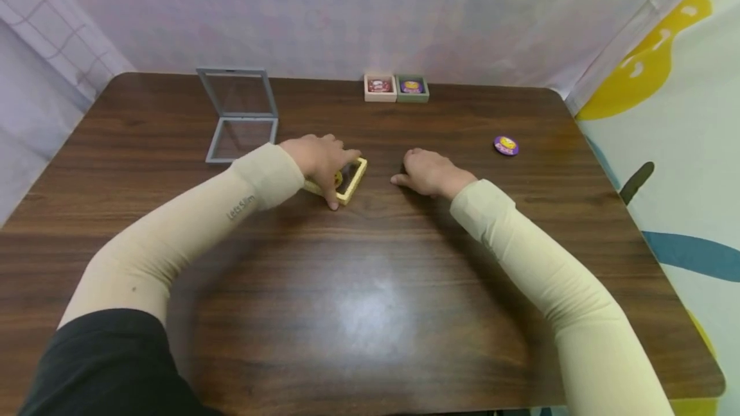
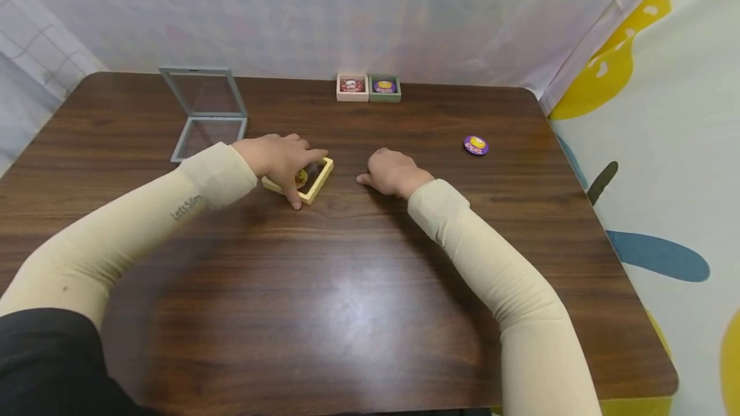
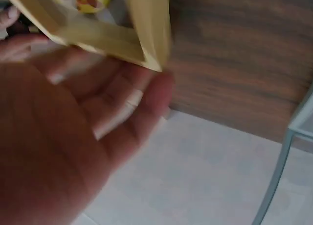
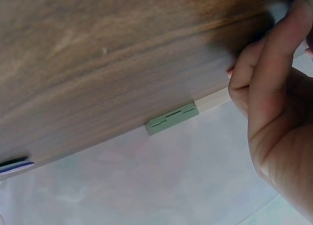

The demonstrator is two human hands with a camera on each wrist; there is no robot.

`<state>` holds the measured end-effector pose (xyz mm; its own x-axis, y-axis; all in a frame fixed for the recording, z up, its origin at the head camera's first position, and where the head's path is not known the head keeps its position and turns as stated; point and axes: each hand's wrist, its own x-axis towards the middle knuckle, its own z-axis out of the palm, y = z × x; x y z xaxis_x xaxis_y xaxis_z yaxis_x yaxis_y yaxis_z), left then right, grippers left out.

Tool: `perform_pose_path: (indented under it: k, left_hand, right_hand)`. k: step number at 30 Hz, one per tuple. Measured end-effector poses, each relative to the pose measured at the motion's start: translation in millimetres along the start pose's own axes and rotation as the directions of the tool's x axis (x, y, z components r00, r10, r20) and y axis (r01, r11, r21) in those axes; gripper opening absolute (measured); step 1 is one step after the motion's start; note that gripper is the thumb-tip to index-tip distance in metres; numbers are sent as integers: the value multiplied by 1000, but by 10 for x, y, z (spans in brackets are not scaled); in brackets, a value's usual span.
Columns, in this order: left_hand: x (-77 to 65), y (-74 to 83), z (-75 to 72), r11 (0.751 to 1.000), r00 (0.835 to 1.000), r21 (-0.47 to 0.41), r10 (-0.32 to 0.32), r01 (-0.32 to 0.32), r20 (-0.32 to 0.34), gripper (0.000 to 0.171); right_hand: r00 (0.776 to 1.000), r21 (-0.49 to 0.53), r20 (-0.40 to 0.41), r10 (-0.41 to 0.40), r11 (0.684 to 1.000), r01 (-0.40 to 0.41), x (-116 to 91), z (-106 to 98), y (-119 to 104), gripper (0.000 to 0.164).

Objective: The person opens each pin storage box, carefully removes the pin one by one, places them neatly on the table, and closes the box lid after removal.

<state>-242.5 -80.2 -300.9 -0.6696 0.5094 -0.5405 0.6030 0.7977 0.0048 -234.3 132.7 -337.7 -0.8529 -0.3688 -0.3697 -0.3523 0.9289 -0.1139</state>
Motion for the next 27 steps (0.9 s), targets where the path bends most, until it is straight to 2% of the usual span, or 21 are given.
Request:
perform_pose_path:
  k: [4, 7, 15, 21, 24, 27]
  left_hand:
    - [25, 71, 62, 999, 993, -8, -44, 43, -106, 110]
    - [45, 108, 101, 999, 986, -2, -43, 44, -162, 104]
    - [49, 128, 94, 999, 979, 9, -35, 37, -202, 82]
    - [48, 124, 111, 999, 974, -18, -37, 34, -225, 84]
    - [45, 117, 133, 999, 964, -43, -21, 10, -265, 86]
    - [35, 113, 149, 997, 945, -82, -15, -12, -327, 89]
  right_hand:
    - [1000, -7, -8, 1, 1000, -1, -7, -4, 5, 58]
    - [1000, -1, -10, 3, 1000, -3, -6, -5, 4, 55]
    - [1000, 9, 0, 20, 1000, -20, -5, 0, -4, 55]
    - [1000, 7, -3, 17, 1000, -17, -1, 5, -8, 57]
    - [1000, 6, -5, 17, 1000, -17, -4, 6, -7, 57]
    - [1000, 11, -5, 25, 1000, -24, -5, 6, -2, 56]
